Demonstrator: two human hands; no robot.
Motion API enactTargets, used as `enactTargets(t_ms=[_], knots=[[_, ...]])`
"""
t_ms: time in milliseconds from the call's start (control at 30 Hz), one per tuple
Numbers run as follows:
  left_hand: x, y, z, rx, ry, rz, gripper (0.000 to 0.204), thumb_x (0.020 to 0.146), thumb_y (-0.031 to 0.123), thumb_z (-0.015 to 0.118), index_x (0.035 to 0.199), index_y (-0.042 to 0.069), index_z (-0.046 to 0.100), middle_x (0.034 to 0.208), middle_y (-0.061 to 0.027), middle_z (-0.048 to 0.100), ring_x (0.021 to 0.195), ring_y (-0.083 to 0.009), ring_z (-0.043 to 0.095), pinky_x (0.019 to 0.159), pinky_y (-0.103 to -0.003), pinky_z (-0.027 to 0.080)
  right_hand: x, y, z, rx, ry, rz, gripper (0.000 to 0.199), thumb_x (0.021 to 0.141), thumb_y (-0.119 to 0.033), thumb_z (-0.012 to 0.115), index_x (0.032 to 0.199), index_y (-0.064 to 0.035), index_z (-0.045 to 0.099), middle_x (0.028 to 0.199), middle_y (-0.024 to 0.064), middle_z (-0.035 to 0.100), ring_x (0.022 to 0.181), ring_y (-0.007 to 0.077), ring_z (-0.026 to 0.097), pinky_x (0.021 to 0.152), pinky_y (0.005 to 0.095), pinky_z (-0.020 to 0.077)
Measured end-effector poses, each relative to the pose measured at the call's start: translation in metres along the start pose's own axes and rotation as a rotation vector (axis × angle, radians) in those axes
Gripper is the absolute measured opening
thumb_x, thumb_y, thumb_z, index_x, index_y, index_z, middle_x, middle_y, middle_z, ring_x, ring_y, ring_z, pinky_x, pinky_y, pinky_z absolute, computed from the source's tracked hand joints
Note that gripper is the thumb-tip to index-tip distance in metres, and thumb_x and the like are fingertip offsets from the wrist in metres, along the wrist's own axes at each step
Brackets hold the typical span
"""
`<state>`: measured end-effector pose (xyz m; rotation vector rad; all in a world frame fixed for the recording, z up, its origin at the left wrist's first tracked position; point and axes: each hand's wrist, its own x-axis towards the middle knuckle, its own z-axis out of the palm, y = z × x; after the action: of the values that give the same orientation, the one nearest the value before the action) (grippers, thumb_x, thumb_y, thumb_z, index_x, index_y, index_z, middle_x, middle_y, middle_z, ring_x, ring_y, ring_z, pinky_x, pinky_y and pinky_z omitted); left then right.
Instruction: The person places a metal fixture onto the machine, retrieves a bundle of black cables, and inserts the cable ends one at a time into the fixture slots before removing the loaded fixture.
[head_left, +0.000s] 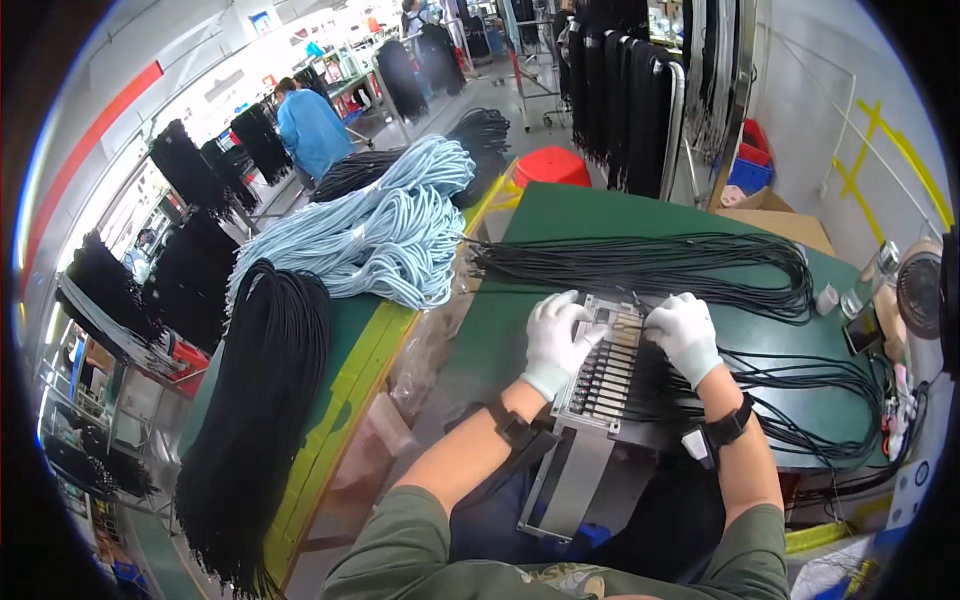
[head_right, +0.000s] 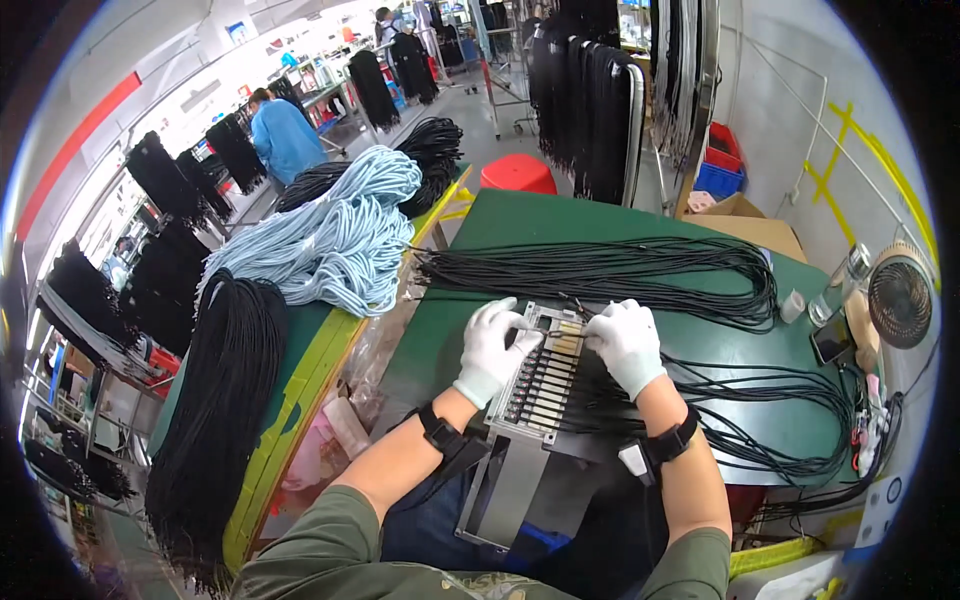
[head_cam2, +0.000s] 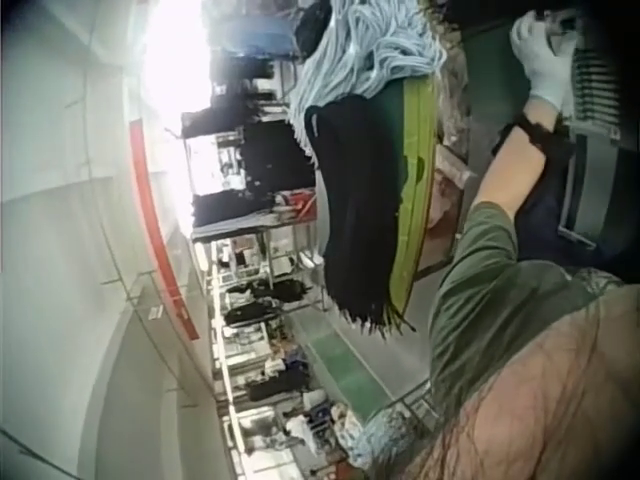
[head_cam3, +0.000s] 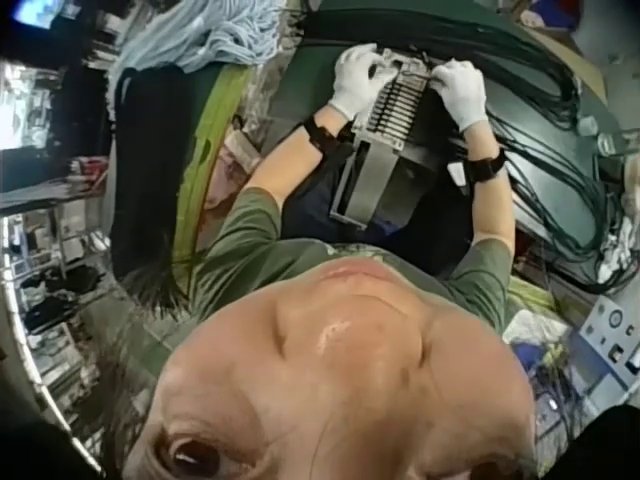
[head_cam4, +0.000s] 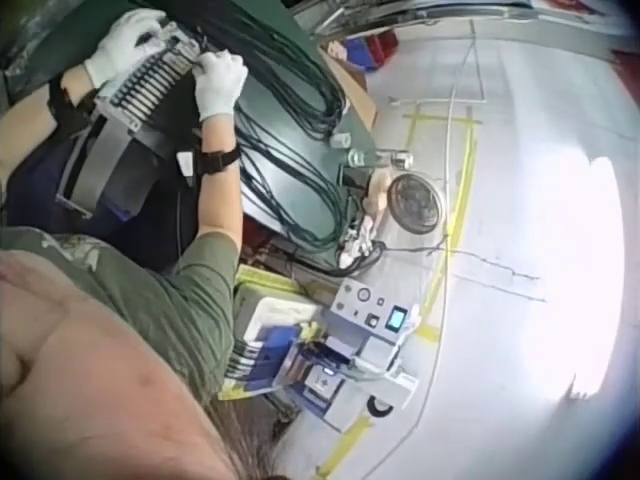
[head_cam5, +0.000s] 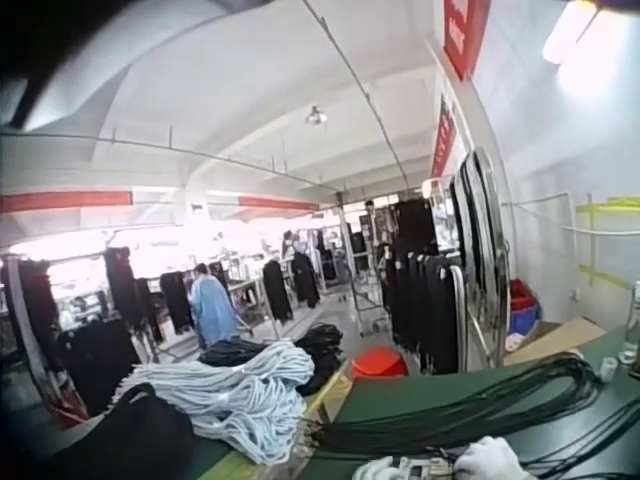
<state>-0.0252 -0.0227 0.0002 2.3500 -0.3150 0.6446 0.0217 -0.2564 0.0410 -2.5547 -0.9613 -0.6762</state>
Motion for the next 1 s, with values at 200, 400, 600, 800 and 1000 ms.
enactTargets(t_ms=[200, 400, 600, 800, 1000], knots=[[0.012, 0.006, -0.01, -0.087, 0.127, 0.099, 0.011, 0.08, 0.017, 0.076, 0.082, 0.008, 0.07, 0.115, -0.0123, 0.069, 0.115, -0.035, 0.058, 0.099, -0.046, 0.045, 0.004, -0.017, -0.005, 0.057, -0.004, -0.035, 0.015, 0.069, -0.021, 0.08, 0.081, -0.0144, 0.073, 0.081, 0.0038, 0.067, 0.086, 0.0283, 0.061, 0.077, 0.0405, 0.047], [0.011, 0.014, -0.015, -0.203, 0.096, 0.16, 0.01, 0.079, 0.013, 0.077, 0.081, 0.006, 0.07, 0.11, -0.0119, 0.07, 0.112, -0.0347, 0.059, 0.097, -0.044, 0.046, 0.009, -0.033, 0.001, 0.44, -0.099, 0.066, 0.018, 0.074, -0.025, 0.077, 0.086, -0.0132, 0.073, 0.084, 0.0066, 0.07, 0.084, 0.0313, 0.062, 0.079, 0.0421, 0.0486], [0.008, -0.001, -0.015, -0.158, 0.178, 0.017, 0.011, 0.081, 0.011, 0.077, 0.08, 0.004, 0.069, 0.1, -0.0118, 0.072, 0.103, -0.0332, 0.064, 0.093, -0.042, 0.049, 0.001, -0.013, -0.008, 0.301, -0.02, 0.114, 0.014, 0.074, -0.02, 0.077, 0.084, -0.0126, 0.073, 0.079, 0.007, 0.068, 0.08, 0.0308, 0.062, 0.077, 0.0419, 0.0483], [0.009, -0.016, -0.006, -0.052, 0.13, -0.114, 0.014, 0.086, 0.016, 0.072, 0.089, 0.002, 0.072, 0.098, -0.0142, 0.073, 0.096, -0.031, 0.067, 0.088, -0.04, 0.051, 0.002, -0.009, 0.0, 0.192, 0.075, -0.061, 0.013, 0.075, -0.013, 0.074, 0.089, -0.0143, 0.074, 0.08, 0.007, 0.067, 0.082, 0.0309, 0.059, 0.075, 0.041, 0.0466], [0.007, -0.038, 0.001, -0.229, 0.112, -0.207, 0.018, 0.089, 0.024, 0.066, 0.092, 0.008, 0.075, 0.093, -0.0124, 0.073, 0.089, -0.0342, 0.066, 0.084, -0.044, 0.05, 0.004, -0.003, 0.006, 0.087, 0.017, 0.022, 0.009, 0.079, -0.016, 0.073, 0.088, -0.0146, 0.073, 0.079, 0.0043, 0.065, 0.083, 0.0287, 0.059, 0.076, 0.04, 0.0467]])
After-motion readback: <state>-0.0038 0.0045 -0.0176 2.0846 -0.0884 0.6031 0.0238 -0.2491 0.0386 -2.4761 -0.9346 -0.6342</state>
